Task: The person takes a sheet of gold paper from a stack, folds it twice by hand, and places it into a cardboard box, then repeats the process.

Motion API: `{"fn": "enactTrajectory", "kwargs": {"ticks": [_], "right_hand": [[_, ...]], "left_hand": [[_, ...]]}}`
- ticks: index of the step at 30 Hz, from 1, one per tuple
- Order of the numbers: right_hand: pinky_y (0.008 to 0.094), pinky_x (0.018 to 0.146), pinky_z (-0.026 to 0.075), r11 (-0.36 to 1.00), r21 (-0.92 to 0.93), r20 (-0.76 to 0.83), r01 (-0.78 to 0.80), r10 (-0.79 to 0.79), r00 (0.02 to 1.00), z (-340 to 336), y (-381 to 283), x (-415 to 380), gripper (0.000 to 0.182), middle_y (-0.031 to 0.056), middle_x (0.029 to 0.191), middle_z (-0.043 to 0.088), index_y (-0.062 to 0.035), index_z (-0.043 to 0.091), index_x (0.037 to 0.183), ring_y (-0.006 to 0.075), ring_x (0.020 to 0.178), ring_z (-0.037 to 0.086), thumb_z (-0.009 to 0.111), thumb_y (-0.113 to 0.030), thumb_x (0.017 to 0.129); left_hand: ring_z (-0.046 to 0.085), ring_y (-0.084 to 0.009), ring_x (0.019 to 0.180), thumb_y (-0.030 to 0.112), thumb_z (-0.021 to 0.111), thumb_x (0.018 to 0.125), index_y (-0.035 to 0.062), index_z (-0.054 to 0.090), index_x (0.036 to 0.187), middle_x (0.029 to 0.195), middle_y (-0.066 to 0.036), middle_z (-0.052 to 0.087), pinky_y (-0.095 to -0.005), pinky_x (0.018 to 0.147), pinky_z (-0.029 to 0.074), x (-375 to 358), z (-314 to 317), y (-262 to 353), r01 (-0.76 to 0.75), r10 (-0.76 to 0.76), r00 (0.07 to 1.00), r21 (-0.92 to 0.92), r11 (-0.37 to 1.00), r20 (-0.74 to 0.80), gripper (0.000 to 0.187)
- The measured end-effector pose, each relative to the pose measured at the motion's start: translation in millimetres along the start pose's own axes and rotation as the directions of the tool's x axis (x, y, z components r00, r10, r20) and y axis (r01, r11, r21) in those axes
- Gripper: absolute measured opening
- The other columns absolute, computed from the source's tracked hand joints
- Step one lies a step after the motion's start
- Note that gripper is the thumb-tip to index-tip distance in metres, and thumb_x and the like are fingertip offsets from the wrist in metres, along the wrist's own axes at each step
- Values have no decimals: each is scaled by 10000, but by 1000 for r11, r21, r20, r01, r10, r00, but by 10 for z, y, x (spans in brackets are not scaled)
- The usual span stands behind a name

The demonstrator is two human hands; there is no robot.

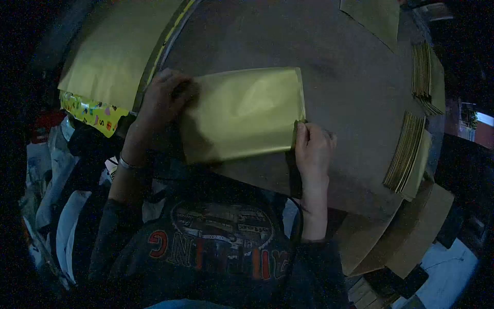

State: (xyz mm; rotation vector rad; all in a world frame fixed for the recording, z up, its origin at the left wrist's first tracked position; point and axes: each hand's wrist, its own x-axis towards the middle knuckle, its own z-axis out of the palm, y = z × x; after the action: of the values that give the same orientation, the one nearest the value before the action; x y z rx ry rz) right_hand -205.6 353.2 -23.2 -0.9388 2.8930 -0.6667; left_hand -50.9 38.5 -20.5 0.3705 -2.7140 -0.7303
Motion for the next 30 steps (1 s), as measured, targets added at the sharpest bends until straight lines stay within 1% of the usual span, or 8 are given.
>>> {"fn": "enactTrajectory", "kwargs": {"ticks": [4, 8, 11, 16, 22, 25, 27, 30], "right_hand": [[432, 795, 416, 999, -42, 26, -24, 25, 999, -43, -27, 31, 236, 133, 639, 601, -28, 638, 824, 315, 637, 579, 575, -219, 947], [436, 826, 426, 995, -72, 14, -63, 64, 998, -46, -2, 46, 270, 161, 686, 620, -23, 632, 815, 347, 667, 585, 561, -241, 958], [437, 826, 424, 988, -140, 78, -70, 82, 994, -98, -64, 72, 273, 165, 690, 617, -20, 628, 809, 344, 671, 580, 558, -237, 959], [439, 797, 425, 1000, 17, 39, -8, 7, 999, -50, 113, -29, 244, 165, 742, 605, -19, 618, 838, 336, 736, 566, 552, -219, 962], [466, 769, 426, 976, 148, 95, -157, 144, 985, -102, 152, -69, 248, 183, 819, 587, -10, 605, 855, 345, 814, 543, 547, -223, 966], [475, 794, 430, 976, 80, 119, -202, 192, 974, -97, 109, -1, 281, 176, 751, 593, -13, 608, 831, 343, 758, 555, 549, -252, 968], [471, 821, 437, 997, -72, 39, -8, 11, 999, -91, 56, 45, 318, 161, 659, 587, -21, 613, 795, 358, 676, 558, 544, -279, 969], [470, 848, 438, 988, -151, 22, -25, 29, 999, -42, 67, 52, 334, 148, 597, 576, -29, 615, 765, 380, 618, 550, 542, -284, 968]], "left_hand": [[584, -310, 974, 200, 745, 798, 39, 526, 1227, 1045, -136, 590, -384, 852, 483, -71, 32, -1, -39, 37, 992, -13, 999, -119, 508], [583, -309, 983, 214, 768, 781, 32, 474, 1281, 1057, -139, 584, -373, 866, 488, -58, 5, 59, 26, -30, 997, -59, 998, -72, 608], [583, -300, 967, 230, 771, 778, 30, 525, 1228, 1038, -136, 584, -374, 843, 493, -36, -21, 100, 108, -112, 993, -97, 989, -39, 550], [602, -295, 935, 266, 775, 771, 66, 635, 1086, 998, -120, 579, -372, 816, 499, 75, -89, 69, 179, -161, 966, -75, 981, 202, 398], [613, -288, 938, 288, 808, 722, 52, 661, 1024, 992, -119, 581, -365, 802, 506, -86, -81, 66, 111, -93, 986, -130, 985, 135, 411], [614, -276, 923, 293, 820, 707, 43, 661, 1024, 989, -116, 582, -358, 786, 510, -83, -70, 86, 151, -133, 982, -126, 981, 137, 433], [613, -272, 910, 295, 826, 698, 39, 660, 1014, 981, -114, 583, -355, 779, 509, -60, -84, 102, 167, -148, 979, -132, 977, 143, 440], [610, -263, 887, 301, 838, 681, 39, 660, 994, 962, -105, 586, -352, 764, 508, -38, -93, 124, 183, -163, 976, -142, 973, 143, 445]]}}
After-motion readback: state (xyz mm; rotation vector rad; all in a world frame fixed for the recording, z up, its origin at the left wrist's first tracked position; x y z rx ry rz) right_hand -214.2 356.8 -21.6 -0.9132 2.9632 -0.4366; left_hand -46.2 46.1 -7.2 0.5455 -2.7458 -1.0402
